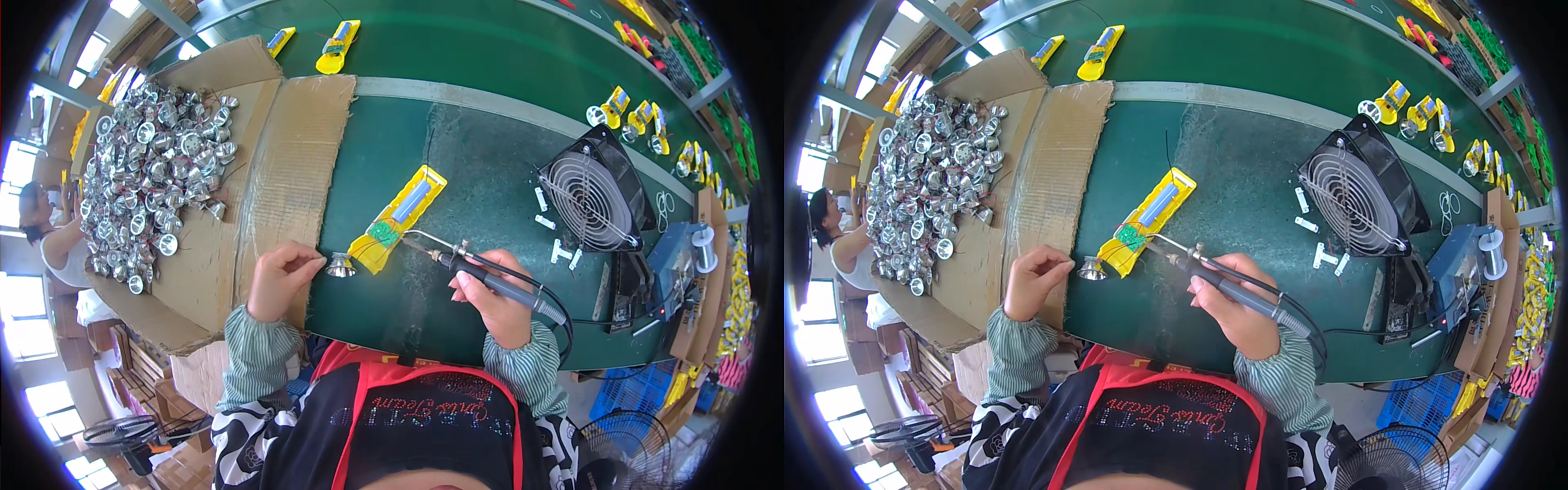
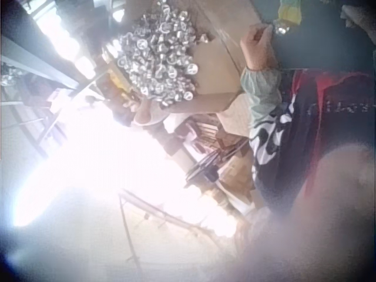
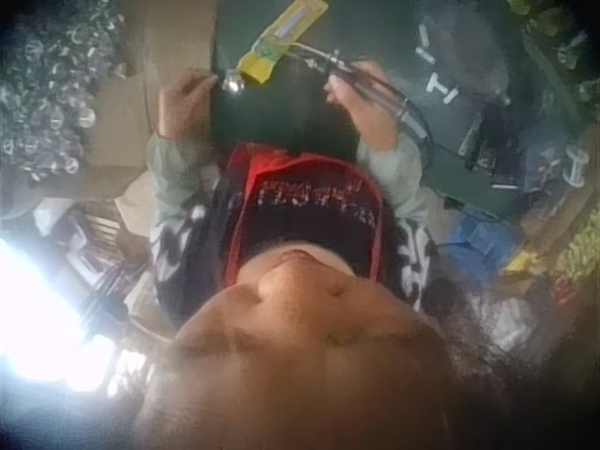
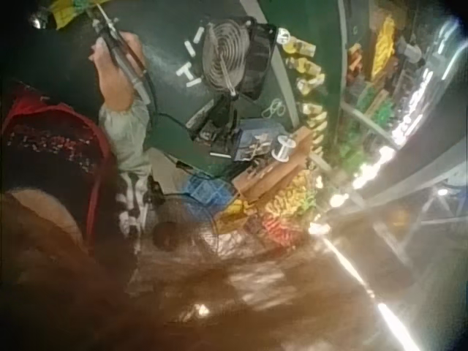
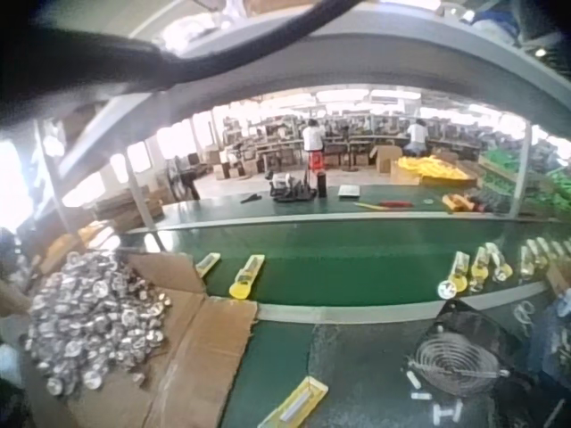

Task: The person solders wire connections from reflectors to circuit boards inside flashlight housings using a soldering iron, then places the assembled units onto a conveyor belt.

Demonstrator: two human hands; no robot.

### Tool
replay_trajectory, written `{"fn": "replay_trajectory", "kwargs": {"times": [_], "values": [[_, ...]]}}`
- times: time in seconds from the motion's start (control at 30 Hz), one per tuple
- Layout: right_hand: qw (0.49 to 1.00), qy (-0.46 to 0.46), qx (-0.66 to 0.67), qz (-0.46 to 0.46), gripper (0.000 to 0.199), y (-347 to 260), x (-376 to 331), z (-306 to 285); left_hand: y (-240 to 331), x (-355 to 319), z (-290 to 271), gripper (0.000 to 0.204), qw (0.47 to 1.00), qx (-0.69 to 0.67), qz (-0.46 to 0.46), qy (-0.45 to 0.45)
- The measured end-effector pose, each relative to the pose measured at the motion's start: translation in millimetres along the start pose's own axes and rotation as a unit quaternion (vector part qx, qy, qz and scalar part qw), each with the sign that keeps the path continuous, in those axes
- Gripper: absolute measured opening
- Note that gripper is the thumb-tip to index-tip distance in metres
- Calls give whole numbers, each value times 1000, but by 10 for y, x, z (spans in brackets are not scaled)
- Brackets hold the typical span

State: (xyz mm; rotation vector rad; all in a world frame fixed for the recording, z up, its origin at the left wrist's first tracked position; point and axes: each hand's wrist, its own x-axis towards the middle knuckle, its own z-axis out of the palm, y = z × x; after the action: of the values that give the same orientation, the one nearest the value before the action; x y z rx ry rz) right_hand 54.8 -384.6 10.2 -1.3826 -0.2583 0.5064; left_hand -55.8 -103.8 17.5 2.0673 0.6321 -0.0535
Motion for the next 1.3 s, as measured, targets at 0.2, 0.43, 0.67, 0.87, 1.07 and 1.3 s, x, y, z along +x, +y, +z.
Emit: {"fn": "replay_trajectory", "kwargs": {"times": [0.2, 0.43, 0.67, 0.87, 1.07, 1.3], "values": [[1000, -2, -6, -5, 17, -22, 10, 54, 66, 251, 270, 9, 979, -2, 191, 68], [1000, -8, -17, -17, 16, 40, 72, 74, 293, 366, 492, 9, 958, 148, 242, 49], [1000, -8, 6, 21, 18, 107, 151, 114, 282, 368, 500, 8, 953, 176, 241, 54], [1000, -12, -4, 21, 17, 135, 201, 155, 277, 361, 492, 8, 961, 136, 239, 28], [1000, -20, 3, 14, 17, 171, 217, 170, 256, 377, 493, 8, 963, 127, 238, 23], [999, -31, -34, -6, 16, 202, 226, 140, 244, 376, 482, 9, 965, 133, 226, 11]]}}
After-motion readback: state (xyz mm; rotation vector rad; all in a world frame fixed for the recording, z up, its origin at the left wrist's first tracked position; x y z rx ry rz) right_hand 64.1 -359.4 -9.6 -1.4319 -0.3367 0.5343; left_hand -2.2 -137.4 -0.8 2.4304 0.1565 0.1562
